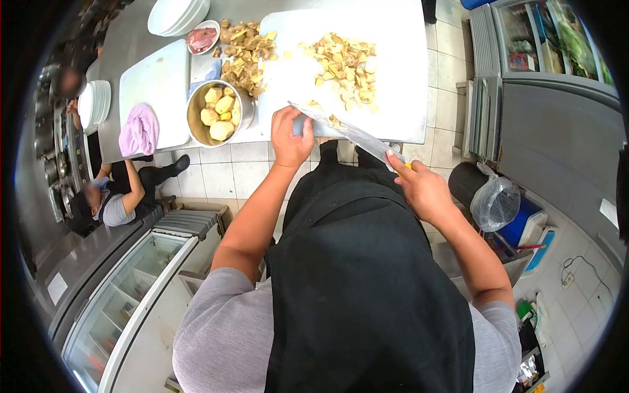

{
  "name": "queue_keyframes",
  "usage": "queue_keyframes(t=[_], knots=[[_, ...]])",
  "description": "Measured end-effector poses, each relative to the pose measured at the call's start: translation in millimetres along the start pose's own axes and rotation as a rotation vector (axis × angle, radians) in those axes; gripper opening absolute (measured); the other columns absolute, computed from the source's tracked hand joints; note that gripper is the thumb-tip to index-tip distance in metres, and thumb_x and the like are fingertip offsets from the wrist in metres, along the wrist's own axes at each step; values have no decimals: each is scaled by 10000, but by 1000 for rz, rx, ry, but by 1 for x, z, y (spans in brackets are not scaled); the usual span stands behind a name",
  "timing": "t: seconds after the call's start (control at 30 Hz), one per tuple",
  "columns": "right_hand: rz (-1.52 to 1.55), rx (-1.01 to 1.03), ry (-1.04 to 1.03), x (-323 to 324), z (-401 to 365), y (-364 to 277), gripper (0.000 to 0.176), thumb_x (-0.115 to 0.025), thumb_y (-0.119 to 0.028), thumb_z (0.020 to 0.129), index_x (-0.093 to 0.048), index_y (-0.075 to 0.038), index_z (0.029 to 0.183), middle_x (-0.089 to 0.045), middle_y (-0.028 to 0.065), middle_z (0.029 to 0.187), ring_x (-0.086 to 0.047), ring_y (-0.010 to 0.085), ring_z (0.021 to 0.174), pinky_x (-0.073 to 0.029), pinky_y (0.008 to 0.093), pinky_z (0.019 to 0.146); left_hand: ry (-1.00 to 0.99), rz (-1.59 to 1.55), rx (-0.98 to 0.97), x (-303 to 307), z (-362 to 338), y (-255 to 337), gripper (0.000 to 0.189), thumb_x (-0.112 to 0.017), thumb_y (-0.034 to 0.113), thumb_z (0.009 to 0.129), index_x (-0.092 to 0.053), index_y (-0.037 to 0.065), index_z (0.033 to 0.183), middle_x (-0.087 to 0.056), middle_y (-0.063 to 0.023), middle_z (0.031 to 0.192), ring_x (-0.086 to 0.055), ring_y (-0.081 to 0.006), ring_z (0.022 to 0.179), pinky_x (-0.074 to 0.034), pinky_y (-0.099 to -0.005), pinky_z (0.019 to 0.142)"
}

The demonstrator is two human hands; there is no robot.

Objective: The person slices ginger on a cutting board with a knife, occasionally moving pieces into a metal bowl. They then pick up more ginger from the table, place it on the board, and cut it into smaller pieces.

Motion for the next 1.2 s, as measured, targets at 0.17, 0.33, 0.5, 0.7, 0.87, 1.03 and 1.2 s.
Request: queue_keyframes(t=[0.17,0.33,0.5,0.7,0.87,1.03,1.2], knots=[[1,-17,-20,0,-2,-2,642,-714,-286,1136,-536,-385,1745,-670,187,1014,-749,446,822,-616,571,752,12,17,3,-1,-4,-5,323,-855,11,873,-735,-9,1172,-757,-204,1194,-720,-431,1108,-595,-492,987],[-7,-27,-31,4,-7,-5,646,-713,-280,1137,-532,-385,1748,-673,195,1026,-752,451,834,-615,573,759,6,6,20,-1,-3,-3,323,-855,3,872,-739,-11,1173,-763,-200,1202,-724,-425,1115,-596,-487,989],[-7,-48,-47,6,-11,-5,639,-710,-291,1138,-538,-396,1744,-676,195,1036,-756,450,848,-617,571,764,23,1,8,-1,-2,0,323,-853,-8,867,-742,-15,1170,-765,-202,1207,-727,-426,1109,-597,-490,985],[-40,-31,-19,-4,1,-4,626,-705,-287,1139,-552,-388,1738,-677,188,1037,-762,443,856,-622,567,766,45,11,-2,-1,-2,-2,315,-854,-11,862,-742,-11,1156,-766,-204,1188,-729,-429,1087,-598,-491,969],[-12,-38,-47,-6,34,-18,628,-700,-289,1138,-548,-387,1739,-721,217,1126,-776,452,893,-629,576,787,36,34,-11,-4,-3,-3,305,-871,3,865,-744,4,1142,-769,-198,1159,-731,-428,1066,-599,-490,952],[99,-13,-11,-21,97,-31,614,-691,-263,1146,-555,-316,1742,-754,234,1157,-775,457,1051,-623,572,947,26,44,-32,-4,2,3,282,-907,25,877,-757,13,1115,-787,-186,1152,-764,-381,1065,-622,-457,969],[641,143,99,-50,105,-9,584,-687,-244,1154,-578,-234,1728,-781,213,1203,-750,443,1173,-587,523,1078,-22,21,54,-2,17,13,270,-912,39,888,-775,27,1120,-769,-176,1172,-740,-366,1090,-612,-451,936]])
Point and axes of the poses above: each hand's wrist, its own z-axis towards the middle knuckle, its own x-axis out of the back of the hand, y = z × x, the point moved 6 cm from there along z, towards the middle knuckle
